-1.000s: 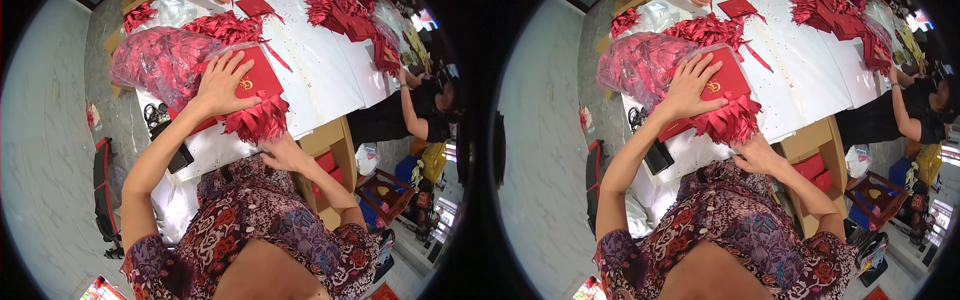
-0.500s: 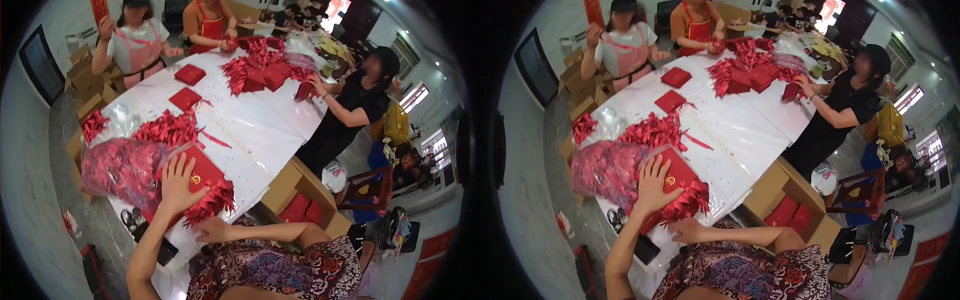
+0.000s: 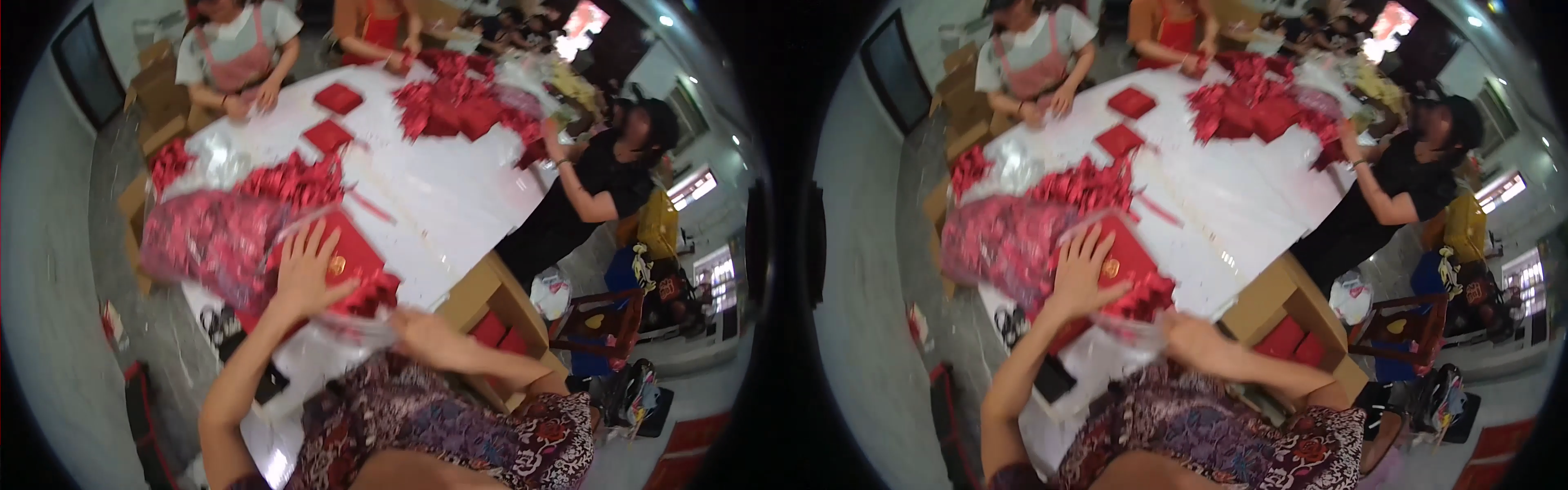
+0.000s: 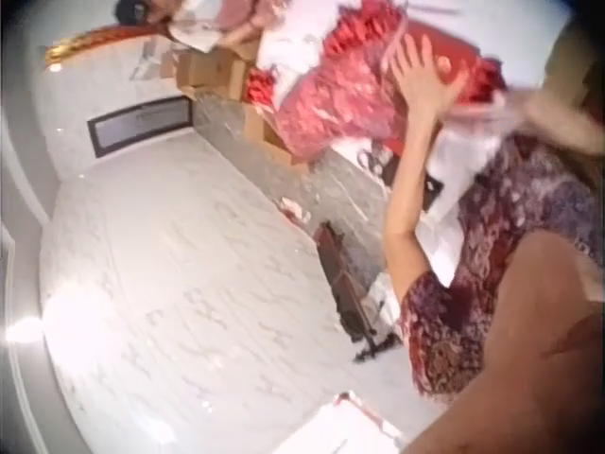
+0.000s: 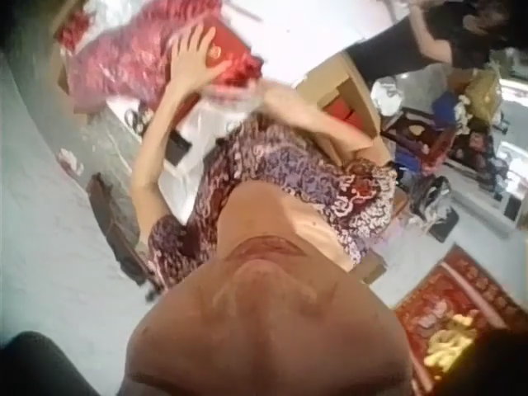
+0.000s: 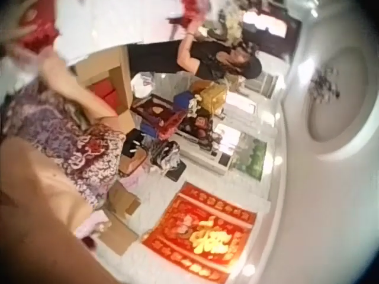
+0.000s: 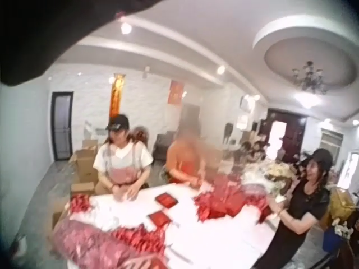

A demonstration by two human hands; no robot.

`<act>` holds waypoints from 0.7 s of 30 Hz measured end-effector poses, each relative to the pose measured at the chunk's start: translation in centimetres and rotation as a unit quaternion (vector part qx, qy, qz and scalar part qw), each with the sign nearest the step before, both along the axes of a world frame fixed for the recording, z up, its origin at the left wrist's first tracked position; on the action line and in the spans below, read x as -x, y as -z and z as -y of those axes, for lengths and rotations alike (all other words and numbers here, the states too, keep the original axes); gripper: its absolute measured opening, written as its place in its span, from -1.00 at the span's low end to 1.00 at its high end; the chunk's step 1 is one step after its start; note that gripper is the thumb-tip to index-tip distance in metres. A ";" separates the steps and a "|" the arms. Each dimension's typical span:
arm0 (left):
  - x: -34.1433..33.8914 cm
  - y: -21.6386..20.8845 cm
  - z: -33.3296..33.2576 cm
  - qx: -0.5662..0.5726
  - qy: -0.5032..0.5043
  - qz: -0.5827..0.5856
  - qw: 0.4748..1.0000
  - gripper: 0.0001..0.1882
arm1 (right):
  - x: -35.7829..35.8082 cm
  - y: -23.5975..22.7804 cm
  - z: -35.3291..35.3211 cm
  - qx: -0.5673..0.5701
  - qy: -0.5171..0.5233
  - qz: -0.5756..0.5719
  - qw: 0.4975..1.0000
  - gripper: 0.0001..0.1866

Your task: Packing and organizing red envelopes and boxes into bags.

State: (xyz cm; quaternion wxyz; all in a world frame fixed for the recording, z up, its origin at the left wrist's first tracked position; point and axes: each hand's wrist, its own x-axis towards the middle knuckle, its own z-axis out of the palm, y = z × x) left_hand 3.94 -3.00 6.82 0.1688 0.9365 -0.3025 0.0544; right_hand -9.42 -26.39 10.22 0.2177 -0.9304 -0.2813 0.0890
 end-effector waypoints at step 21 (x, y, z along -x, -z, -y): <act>-0.2 -0.8 0.8 -0.055 -0.014 0.011 0.998 -0.02 | -3.9 -12.0 4.1 0.067 0.031 0.185 0.980 -0.91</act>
